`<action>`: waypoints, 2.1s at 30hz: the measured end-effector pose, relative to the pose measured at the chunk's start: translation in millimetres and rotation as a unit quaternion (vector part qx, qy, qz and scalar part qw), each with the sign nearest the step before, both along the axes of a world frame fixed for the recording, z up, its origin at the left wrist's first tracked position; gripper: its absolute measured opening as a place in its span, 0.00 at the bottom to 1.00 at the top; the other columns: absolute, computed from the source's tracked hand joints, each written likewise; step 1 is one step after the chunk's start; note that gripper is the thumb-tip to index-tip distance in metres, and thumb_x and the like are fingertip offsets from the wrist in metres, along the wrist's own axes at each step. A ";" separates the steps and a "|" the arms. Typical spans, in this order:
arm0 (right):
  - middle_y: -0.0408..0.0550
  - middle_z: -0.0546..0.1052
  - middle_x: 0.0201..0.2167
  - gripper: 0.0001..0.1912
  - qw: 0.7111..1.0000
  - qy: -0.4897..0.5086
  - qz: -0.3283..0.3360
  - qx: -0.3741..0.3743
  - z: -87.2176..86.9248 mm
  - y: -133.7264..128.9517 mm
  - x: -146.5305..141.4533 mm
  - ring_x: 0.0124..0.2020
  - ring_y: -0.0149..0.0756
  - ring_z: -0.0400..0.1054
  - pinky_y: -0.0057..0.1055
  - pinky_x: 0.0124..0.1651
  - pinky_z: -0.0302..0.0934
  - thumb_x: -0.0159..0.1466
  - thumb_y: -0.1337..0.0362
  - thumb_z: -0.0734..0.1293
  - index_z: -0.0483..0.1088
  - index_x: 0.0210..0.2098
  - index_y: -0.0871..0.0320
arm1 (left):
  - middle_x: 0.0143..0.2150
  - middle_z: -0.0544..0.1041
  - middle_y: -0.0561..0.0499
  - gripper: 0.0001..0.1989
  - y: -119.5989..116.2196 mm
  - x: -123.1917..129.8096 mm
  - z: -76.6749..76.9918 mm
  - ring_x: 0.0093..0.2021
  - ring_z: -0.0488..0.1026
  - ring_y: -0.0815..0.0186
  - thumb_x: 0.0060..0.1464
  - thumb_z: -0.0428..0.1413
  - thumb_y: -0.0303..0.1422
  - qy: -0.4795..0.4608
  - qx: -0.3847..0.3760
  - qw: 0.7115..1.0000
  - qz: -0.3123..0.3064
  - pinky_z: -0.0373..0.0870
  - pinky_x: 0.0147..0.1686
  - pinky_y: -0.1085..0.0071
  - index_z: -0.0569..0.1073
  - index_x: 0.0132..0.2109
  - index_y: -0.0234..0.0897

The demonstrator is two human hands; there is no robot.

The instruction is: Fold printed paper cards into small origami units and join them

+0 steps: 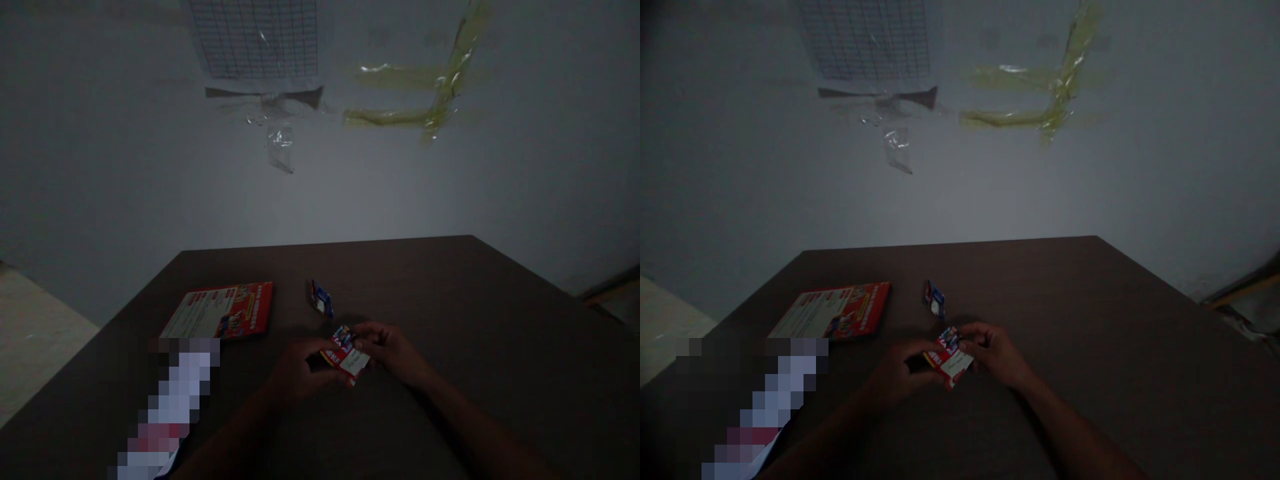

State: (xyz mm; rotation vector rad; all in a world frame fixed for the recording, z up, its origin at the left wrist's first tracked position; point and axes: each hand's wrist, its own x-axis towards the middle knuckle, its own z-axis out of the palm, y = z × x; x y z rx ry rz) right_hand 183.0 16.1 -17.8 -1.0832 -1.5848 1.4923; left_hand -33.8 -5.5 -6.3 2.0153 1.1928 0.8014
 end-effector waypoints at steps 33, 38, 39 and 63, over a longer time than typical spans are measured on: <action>0.50 0.74 0.41 0.11 0.863 -0.313 0.091 0.385 6.8 -6.7 17.2 0.42 0.37 0.67 0.34 0.46 0.62 0.64 0.65 0.62 0.74 0.43 0.54 | 0.40 0.73 0.49 0.11 1.1 4.6 5.0 0.41 0.68 0.64 0.60 0.48 0.32 0.258 0.206 0.939 -0.092 0.65 0.41 0.68 0.73 0.46 0.41; 0.50 0.75 0.38 0.10 0.868 -0.310 0.087 0.377 0.5 -2.9 20.1 0.40 0.35 0.68 0.32 0.43 0.63 0.65 0.63 0.62 0.75 0.41 0.55 | 0.37 0.73 0.47 0.11 0.4 4.7 6.0 0.40 0.69 0.62 0.60 0.49 0.33 0.292 0.175 0.939 -0.048 0.66 0.40 0.66 0.75 0.40 0.36; 0.50 0.75 0.38 0.10 0.869 -0.309 0.084 0.377 -1.2 -2.1 20.8 0.39 0.35 0.69 0.31 0.43 0.63 0.65 0.63 0.62 0.75 0.40 0.55 | 0.37 0.73 0.47 0.11 0.6 4.4 6.2 0.39 0.69 0.62 0.60 0.49 0.33 0.296 0.171 0.939 -0.041 0.66 0.39 0.66 0.75 0.39 0.35; 0.49 0.73 0.34 0.12 0.863 -0.356 0.071 0.351 1.0 -4.7 22.7 0.36 0.34 0.68 0.27 0.38 0.61 0.66 0.65 0.59 0.74 0.41 0.56 | 0.38 0.72 0.48 0.11 1.5 1.9 8.6 0.39 0.70 0.64 0.60 0.48 0.35 0.336 0.128 0.933 -0.015 0.66 0.38 0.69 0.74 0.39 0.36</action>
